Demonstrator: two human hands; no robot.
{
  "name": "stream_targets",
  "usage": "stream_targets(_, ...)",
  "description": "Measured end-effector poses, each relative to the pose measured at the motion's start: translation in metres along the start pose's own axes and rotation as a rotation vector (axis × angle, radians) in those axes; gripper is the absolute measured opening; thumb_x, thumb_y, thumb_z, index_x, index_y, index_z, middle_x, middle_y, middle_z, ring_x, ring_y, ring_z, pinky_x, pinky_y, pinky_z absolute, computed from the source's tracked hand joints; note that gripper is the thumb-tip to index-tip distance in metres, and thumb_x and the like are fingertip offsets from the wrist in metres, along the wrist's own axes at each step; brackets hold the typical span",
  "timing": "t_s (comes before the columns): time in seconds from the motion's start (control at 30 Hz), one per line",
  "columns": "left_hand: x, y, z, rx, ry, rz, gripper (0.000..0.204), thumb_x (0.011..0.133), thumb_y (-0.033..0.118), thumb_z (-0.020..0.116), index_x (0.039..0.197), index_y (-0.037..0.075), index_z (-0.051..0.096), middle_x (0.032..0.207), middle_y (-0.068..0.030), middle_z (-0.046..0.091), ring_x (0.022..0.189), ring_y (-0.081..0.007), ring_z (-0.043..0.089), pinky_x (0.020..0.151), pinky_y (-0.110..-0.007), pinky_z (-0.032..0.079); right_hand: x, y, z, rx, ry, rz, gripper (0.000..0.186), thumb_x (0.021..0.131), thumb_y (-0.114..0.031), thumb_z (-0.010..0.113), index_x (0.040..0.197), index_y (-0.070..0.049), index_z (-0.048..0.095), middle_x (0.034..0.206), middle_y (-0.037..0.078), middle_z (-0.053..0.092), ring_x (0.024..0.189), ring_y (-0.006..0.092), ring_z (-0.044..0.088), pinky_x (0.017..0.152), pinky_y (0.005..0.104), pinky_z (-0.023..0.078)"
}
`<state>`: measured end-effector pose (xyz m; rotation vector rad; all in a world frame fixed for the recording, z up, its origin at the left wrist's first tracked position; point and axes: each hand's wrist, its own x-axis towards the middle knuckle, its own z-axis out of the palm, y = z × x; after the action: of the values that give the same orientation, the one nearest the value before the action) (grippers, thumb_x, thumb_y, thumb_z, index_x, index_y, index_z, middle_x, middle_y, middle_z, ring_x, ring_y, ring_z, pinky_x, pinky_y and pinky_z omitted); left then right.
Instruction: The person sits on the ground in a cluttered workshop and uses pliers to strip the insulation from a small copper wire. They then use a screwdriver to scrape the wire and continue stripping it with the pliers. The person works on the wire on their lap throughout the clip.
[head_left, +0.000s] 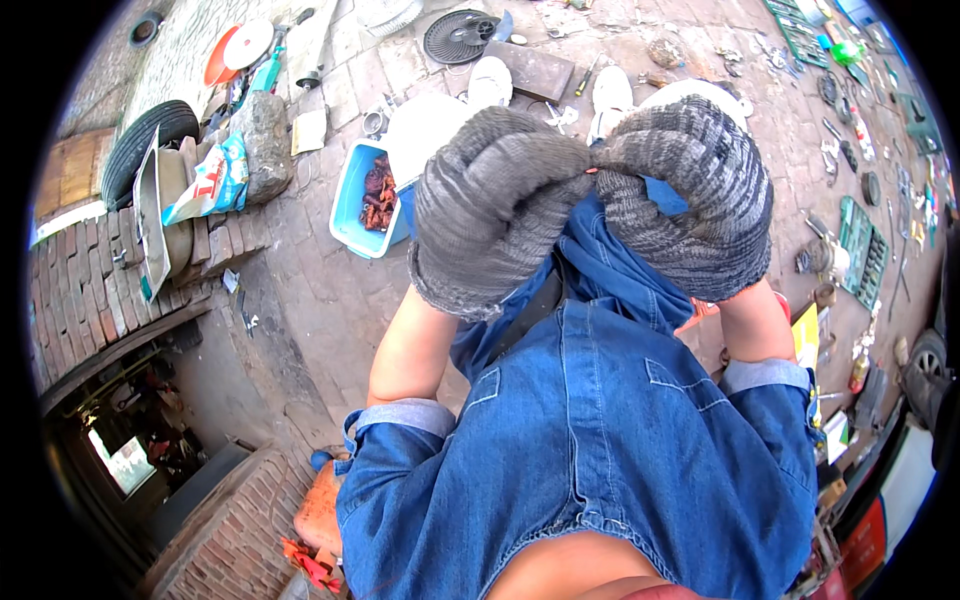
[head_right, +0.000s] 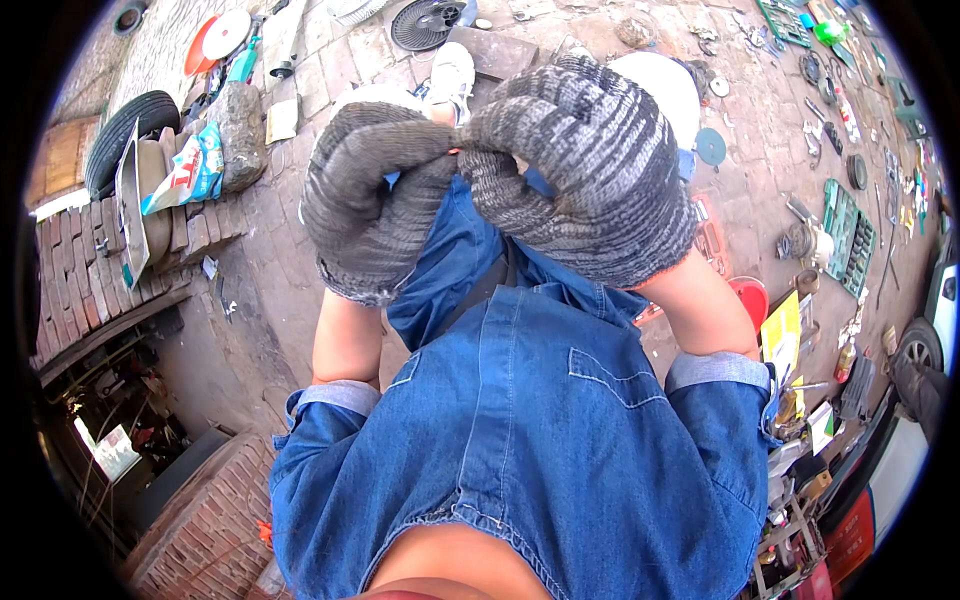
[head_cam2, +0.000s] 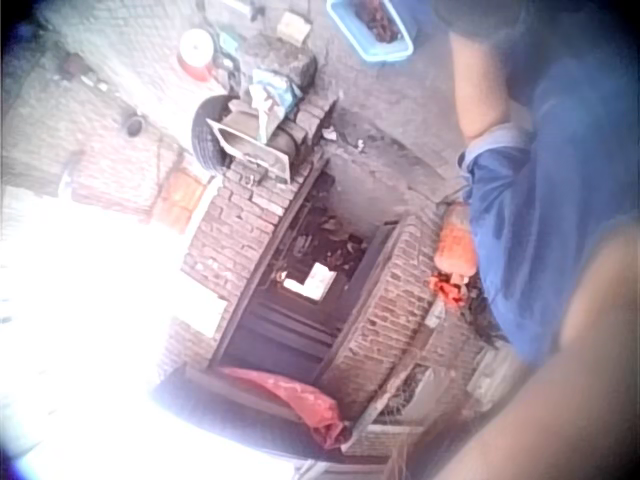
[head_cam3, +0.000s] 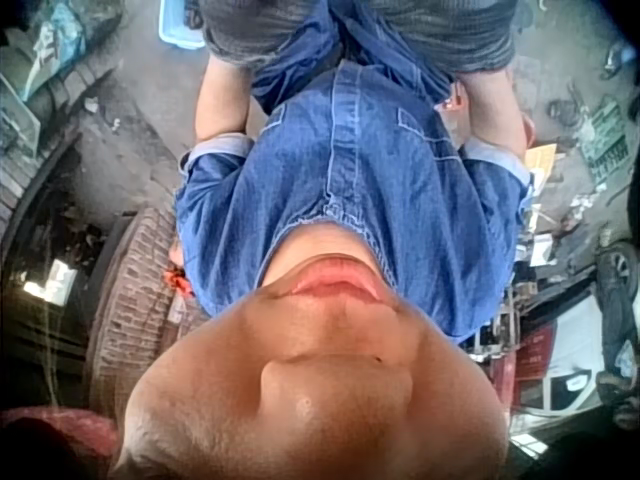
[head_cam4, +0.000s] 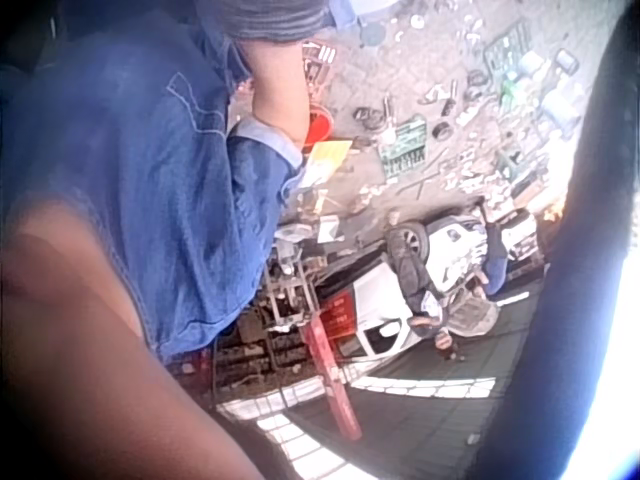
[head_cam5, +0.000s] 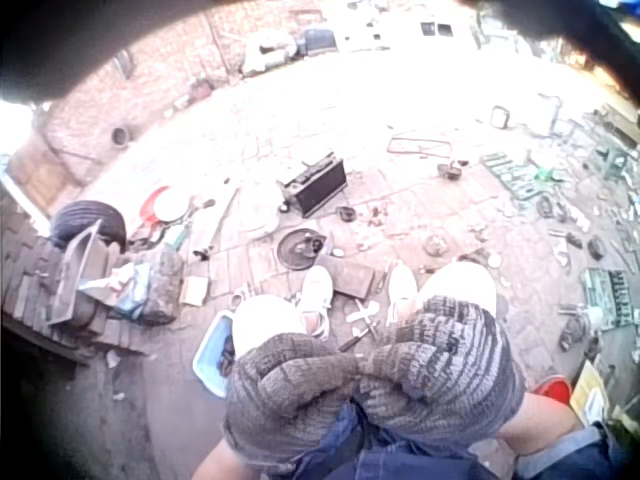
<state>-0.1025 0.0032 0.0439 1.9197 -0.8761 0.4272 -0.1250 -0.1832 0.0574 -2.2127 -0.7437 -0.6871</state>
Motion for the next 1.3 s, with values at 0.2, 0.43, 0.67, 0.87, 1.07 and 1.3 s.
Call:
stream_targets(0.2,-0.006,-0.005,-0.002,0.191,-0.084,0.202,0.033,0.061,0.009,0.067,0.094,0.012,0.066,0.088,-0.0069,0.063,0.077,-0.0239,0.061,0.067,-0.036,0.049,-0.007,-0.005,0.003,0.307,-0.097,0.42,0.027,0.07,-0.014,0.067,0.096,-0.007,0.065,0.072,0.01,0.061,0.063,0.0195,0.059,0.057,0.0312,0.045)
stream_targets(0.43,-0.013,-0.009,0.001,0.209,0.006,0.284,0.04,0.059,0.01,0.066,0.098,0.015,0.068,0.092,-0.0045,0.064,0.08,-0.0221,0.061,0.073,-0.037,0.049,-0.03,0.012,0.023,1.795,-0.153,1.124,0.026,0.078,-0.01,0.061,0.101,0.003,0.058,0.088,0.01,0.061,0.077,0.0148,0.06,0.068,0.0265,0.052)
stream_targets(0.67,-0.015,-0.006,-0.002,0.169,0.07,0.171,0.035,0.058,0.008,0.07,0.093,0.014,0.069,0.09,-0.0051,0.064,0.08,-0.0225,0.061,0.077,-0.037,0.049,-0.016,0.01,0.02,1.361,-0.126,0.852,0.036,0.082,-0.024,0.059,0.106,0.003,0.056,0.088,0.01,0.062,0.063,0.0099,0.055,0.057,0.0223,0.048)
stream_targets(0.87,-0.013,-0.008,0.001,0.17,0.095,0.144,0.03,0.063,0.009,0.072,0.092,0.012,0.067,0.087,-0.006,0.065,0.079,-0.0241,0.061,0.074,-0.036,0.049,-0.017,0.007,0.009,1.107,-0.224,0.801,0.024,0.084,-0.018,0.06,0.103,-0.003,0.062,0.083,0.006,0.063,0.076,0.0087,0.058,0.067,0.0219,0.048)
stream_targets(1.07,-0.002,-0.014,0.009,0.115,0.052,0.07,0.02,0.068,0.01,0.071,0.087,0.01,0.065,0.08,-0.0069,0.063,0.074,-0.024,0.06,0.064,-0.034,0.049,-0.012,0.004,0.007,0.829,-0.212,0.774,0.025,0.075,-0.016,0.071,0.093,-0.001,0.063,0.079,0.006,0.064,0.074,0.008,0.058,0.069,0.0244,0.048)
stream_targets(1.3,0.018,-0.027,0.01,-0.126,-0.231,-0.301,0.013,0.075,0.011,0.067,0.083,0.003,0.061,0.073,-0.0056,0.059,0.065,-0.0177,0.056,0.058,-0.028,0.045,0.002,0.042,0.007,0.346,-0.288,0.449,0.015,0.073,-0.006,0.07,0.085,-0.003,0.063,0.078,0.006,0.062,0.071,0.0133,0.058,0.069,0.0267,0.047)
